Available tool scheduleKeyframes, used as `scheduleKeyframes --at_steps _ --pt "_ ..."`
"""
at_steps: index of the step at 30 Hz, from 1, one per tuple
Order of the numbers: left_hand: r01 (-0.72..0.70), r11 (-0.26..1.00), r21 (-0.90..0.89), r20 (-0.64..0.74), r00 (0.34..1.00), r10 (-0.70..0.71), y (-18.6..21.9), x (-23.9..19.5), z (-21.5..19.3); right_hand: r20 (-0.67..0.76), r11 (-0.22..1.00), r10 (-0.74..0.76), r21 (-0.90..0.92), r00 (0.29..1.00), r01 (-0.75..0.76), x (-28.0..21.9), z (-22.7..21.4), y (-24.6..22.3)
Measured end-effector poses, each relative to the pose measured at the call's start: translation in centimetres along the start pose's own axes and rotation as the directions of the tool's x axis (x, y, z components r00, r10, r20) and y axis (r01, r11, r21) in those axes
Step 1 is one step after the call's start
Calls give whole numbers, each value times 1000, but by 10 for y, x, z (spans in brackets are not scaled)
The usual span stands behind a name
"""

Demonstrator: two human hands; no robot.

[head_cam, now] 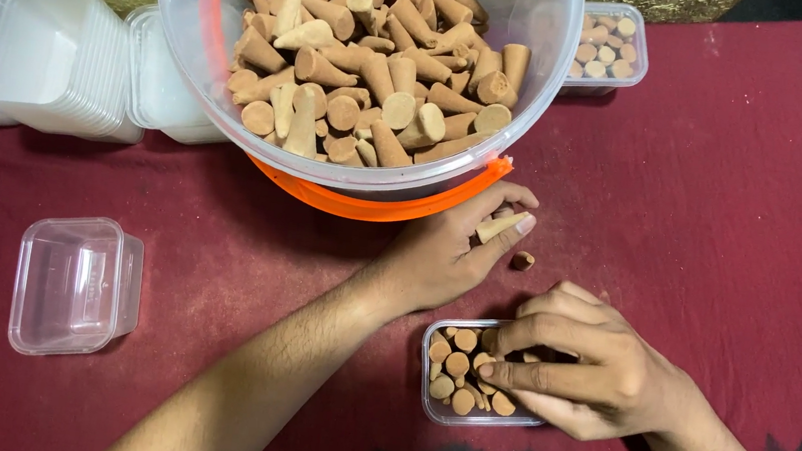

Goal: The person is seen packing small incense cones from a large orange bucket and the table surface into small, clear plastic containers.

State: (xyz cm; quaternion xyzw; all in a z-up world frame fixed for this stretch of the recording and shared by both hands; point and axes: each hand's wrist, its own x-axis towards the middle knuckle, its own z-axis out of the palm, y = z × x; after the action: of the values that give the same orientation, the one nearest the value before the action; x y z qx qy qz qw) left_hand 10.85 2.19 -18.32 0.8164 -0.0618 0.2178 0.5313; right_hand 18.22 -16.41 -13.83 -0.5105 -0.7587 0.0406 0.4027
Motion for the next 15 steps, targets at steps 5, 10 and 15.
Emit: scheduleKeyframes --at_steps 5,10,15 --pt "-17 1000 1 -12 1000 17 0 0 1 42 1000 23 -22 999 -22 3 -2 -1" --pt "-22 1000 -2 -17 1000 22 2 0 1 40 999 29 -24 999 -28 1 -1 0" --pt "-21 999 -45 -17 1000 20 3 0 0 16 999 34 18 999 -34 5 -3 -1"
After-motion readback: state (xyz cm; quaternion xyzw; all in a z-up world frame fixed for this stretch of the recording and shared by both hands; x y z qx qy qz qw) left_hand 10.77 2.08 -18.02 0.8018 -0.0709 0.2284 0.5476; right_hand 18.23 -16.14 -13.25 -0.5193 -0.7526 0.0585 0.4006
